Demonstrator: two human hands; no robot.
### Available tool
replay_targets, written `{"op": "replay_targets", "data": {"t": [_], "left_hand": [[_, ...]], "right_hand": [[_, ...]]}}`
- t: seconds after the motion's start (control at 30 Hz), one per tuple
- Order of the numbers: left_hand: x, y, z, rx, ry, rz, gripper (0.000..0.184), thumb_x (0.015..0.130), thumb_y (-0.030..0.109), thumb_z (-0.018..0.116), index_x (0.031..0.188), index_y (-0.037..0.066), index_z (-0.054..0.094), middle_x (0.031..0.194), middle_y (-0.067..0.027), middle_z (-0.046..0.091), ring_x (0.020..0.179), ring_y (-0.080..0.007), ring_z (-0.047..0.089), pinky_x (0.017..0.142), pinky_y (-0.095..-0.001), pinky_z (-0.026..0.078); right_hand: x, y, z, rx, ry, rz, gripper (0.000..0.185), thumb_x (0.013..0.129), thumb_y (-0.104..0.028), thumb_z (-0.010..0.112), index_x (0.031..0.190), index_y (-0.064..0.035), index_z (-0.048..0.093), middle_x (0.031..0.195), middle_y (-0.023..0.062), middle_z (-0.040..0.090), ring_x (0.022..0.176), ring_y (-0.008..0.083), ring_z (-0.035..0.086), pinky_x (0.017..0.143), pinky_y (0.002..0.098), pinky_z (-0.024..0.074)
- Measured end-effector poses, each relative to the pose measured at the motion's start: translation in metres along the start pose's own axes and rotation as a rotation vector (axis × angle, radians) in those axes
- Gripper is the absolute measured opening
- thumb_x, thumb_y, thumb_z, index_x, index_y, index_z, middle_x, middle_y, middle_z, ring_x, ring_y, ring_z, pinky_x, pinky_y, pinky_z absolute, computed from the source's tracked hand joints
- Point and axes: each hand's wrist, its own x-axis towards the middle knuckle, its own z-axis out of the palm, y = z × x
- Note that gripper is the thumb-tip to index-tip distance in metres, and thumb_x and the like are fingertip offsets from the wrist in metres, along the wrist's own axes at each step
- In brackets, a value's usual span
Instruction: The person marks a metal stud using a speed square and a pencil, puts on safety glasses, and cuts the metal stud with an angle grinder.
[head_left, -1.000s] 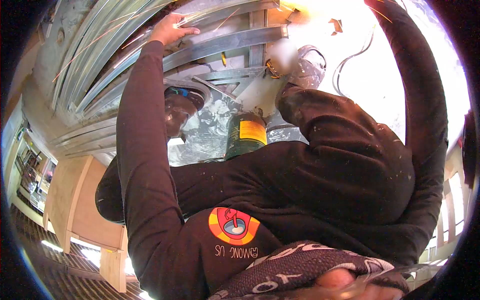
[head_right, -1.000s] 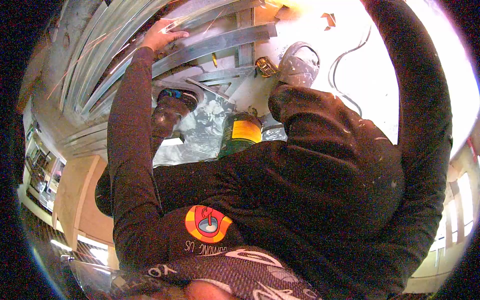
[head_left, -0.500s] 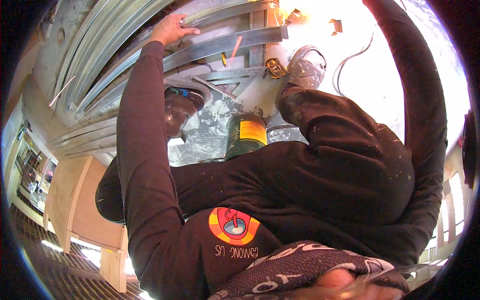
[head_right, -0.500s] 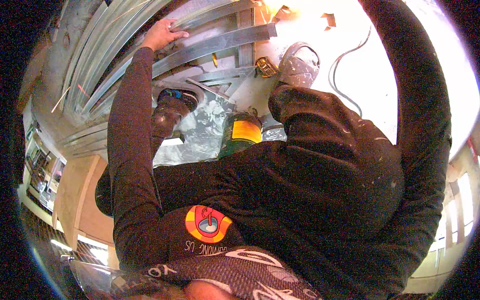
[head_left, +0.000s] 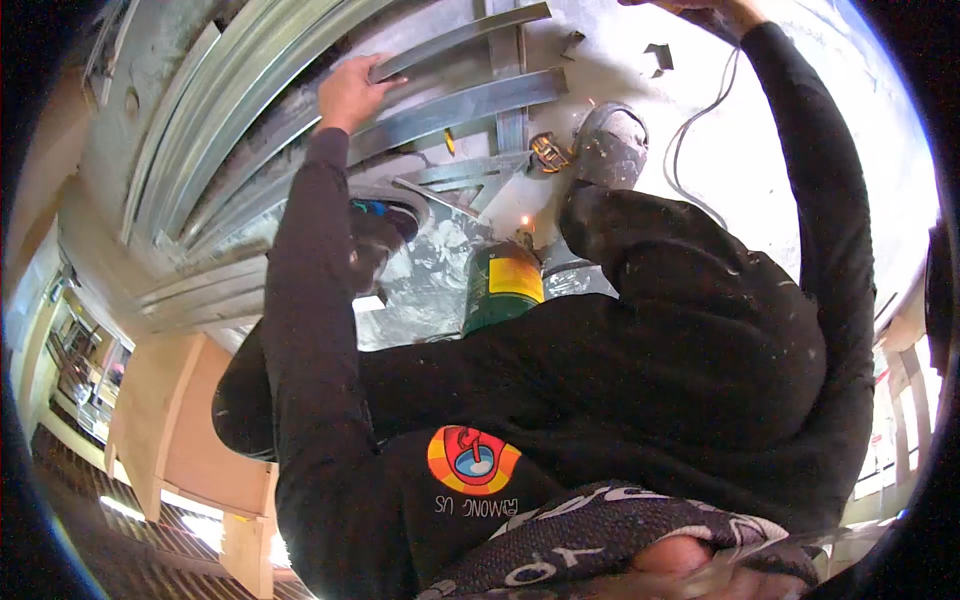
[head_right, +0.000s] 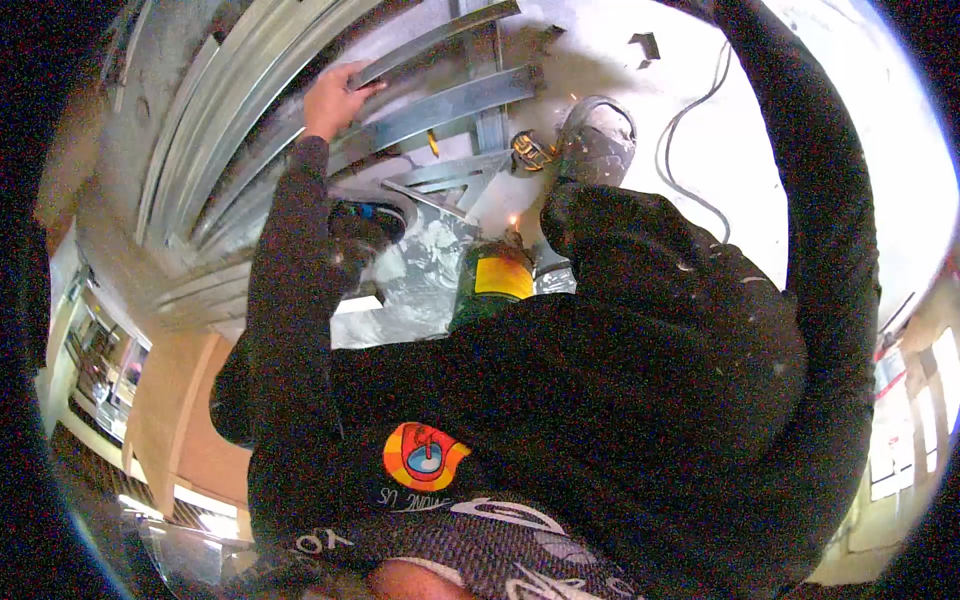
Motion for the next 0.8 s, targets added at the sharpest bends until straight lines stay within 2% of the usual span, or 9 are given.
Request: {"op": "replay_targets", "data": {"t": [0.03, 0.07, 0.13, 0.17, 0.3, 0.43, 0.53, 0.57, 0.8], "left_hand": [[0.006, 0.003, 0.007, 0.028, 0.064, 0.079, 0.058, 0.075, 0.055, 0.08, 0.12, 0.02, 0.071, 0.096, -0.0096, 0.071, 0.092, -0.03, 0.067, 0.078, -0.0432, 0.052], [0.012, 0.007, 0.013, 0.054, 0.128, 0.16, 0.06, 0.075, 0.054, 0.08, 0.124, 0.021, 0.069, 0.101, -0.0105, 0.07, 0.096, -0.0293, 0.067, 0.081, -0.0442, 0.052], [0.026, 0.028, 0.027, 0.126, 0.216, 0.209, 0.062, 0.075, 0.054, 0.08, 0.125, 0.019, 0.066, 0.105, -0.0105, 0.067, 0.1, -0.0302, 0.064, 0.084, -0.045, 0.05], [0.03, 0.046, 0.029, 0.197, 0.301, 0.23, 0.064, 0.076, 0.053, 0.08, 0.127, 0.018, 0.064, 0.109, -0.0105, 0.065, 0.105, -0.0311, 0.061, 0.087, -0.0457, 0.048], [0.047, 0.1, 0.024, 0.124, 0.301, 0.198, 0.077, 0.071, 0.063, 0.079, 0.125, 0.009, 0.063, 0.117, -0.014, 0.058, 0.113, -0.0321, 0.054, 0.092, -0.0479, 0.044], [0.058, 0.101, 0.016, 0.145, 0.251, 0.246, 0.086, 0.067, 0.073, 0.075, 0.121, 0.007, 0.065, 0.117, -0.014, 0.058, 0.114, -0.0328, 0.054, 0.092, -0.0493, 0.045], [0.061, 0.093, 0.016, 0.115, 0.086, 0.197, 0.089, 0.066, 0.085, 0.066, 0.102, 0.004, 0.066, 0.093, -0.016, 0.069, 0.09, -0.0333, 0.069, 0.074, -0.0466, 0.054], [0.064, 0.093, 0.021, 0.163, 0.177, 0.269, 0.086, 0.066, 0.087, 0.064, 0.091, 0.005, 0.065, 0.08, -0.0158, 0.07, 0.077, -0.0348, 0.071, 0.066, -0.0461, 0.056], [0.074, 0.122, 0.019, 0.216, 0.003, 0.25, 0.084, 0.066, 0.084, 0.067, 0.09, 0.004, 0.067, 0.083, -0.018, 0.072, 0.08, -0.0364, 0.071, 0.071, -0.0462, 0.056]], "right_hand": [[-0.01, 0.015, 0.005, 0.099, 0.105, -0.027, 0.062, 0.064, -0.014, 0.083, 0.12, -0.0053, 0.057, 0.093, 0.0094, 0.067, 0.085, 0.0211, 0.062, 0.075, 0.0372, 0.0511], [-0.024, 0.01, 0.0, 0.141, 0.083, 0.142, 0.073, 0.066, -0.015, 0.084, 0.13, -0.0024, 0.051, 0.1, 0.0107, 0.065, 0.091, 0.0207, 0.061, 0.077, 0.0365, 0.0512], [-0.045, 0.042, 0.019, 0.451, 0.241, 0.262, 0.091, 0.07, -0.016, 0.084, 0.145, 0.0017, 0.035, 0.106, 0.0137, 0.062, 0.095, 0.0216, 0.06, 0.08, 0.0353, 0.0519], [-0.056, 0.051, 0.027, 0.509, 0.307, 0.28, 0.106, 0.072, -0.016, 0.083, 0.153, 0.0049, 0.017, 0.111, 0.0156, 0.06, 0.097, 0.0233, 0.059, 0.083, 0.0348, 0.0525], [-0.11, 0.074, 0.052, 0.659, 0.458, 0.469, 0.116, 0.073, -0.023, 0.084, 0.156, 0.006, 0.007, 0.128, 0.0204, 0.056, 0.112, 0.0252, 0.057, 0.092, 0.0319, 0.05], [-0.143, 0.062, 0.059, 0.536, 0.477, 0.602, 0.106, 0.074, -0.025, 0.083, 0.153, 0.0071, 0.019, 0.123, 0.0188, 0.059, 0.109, 0.0266, 0.058, 0.092, 0.0336, 0.0498], [-0.153, 0.058, 0.072, 0.624, 0.487, 0.56, 0.096, 0.076, -0.029, 0.081, 0.148, 0.0067, 0.029, 0.118, 0.0188, 0.061, 0.107, 0.0267, 0.06, 0.091, 0.035, 0.0498], [-0.154, 0.06, 0.077, 0.534, 0.474, 0.556, 0.092, 0.076, -0.031, 0.08, 0.145, 0.0059, 0.032, 0.116, 0.019, 0.062, 0.106, 0.0269, 0.061, 0.09, 0.0356, 0.0499], [-0.153, 0.047, 0.079, 0.343, 0.425, 0.664, 0.077, 0.078, -0.035, 0.078, 0.136, 0.0038, 0.043, 0.109, 0.0235, 0.064, 0.099, 0.0305, 0.064, 0.086, 0.039, 0.0513]]}}
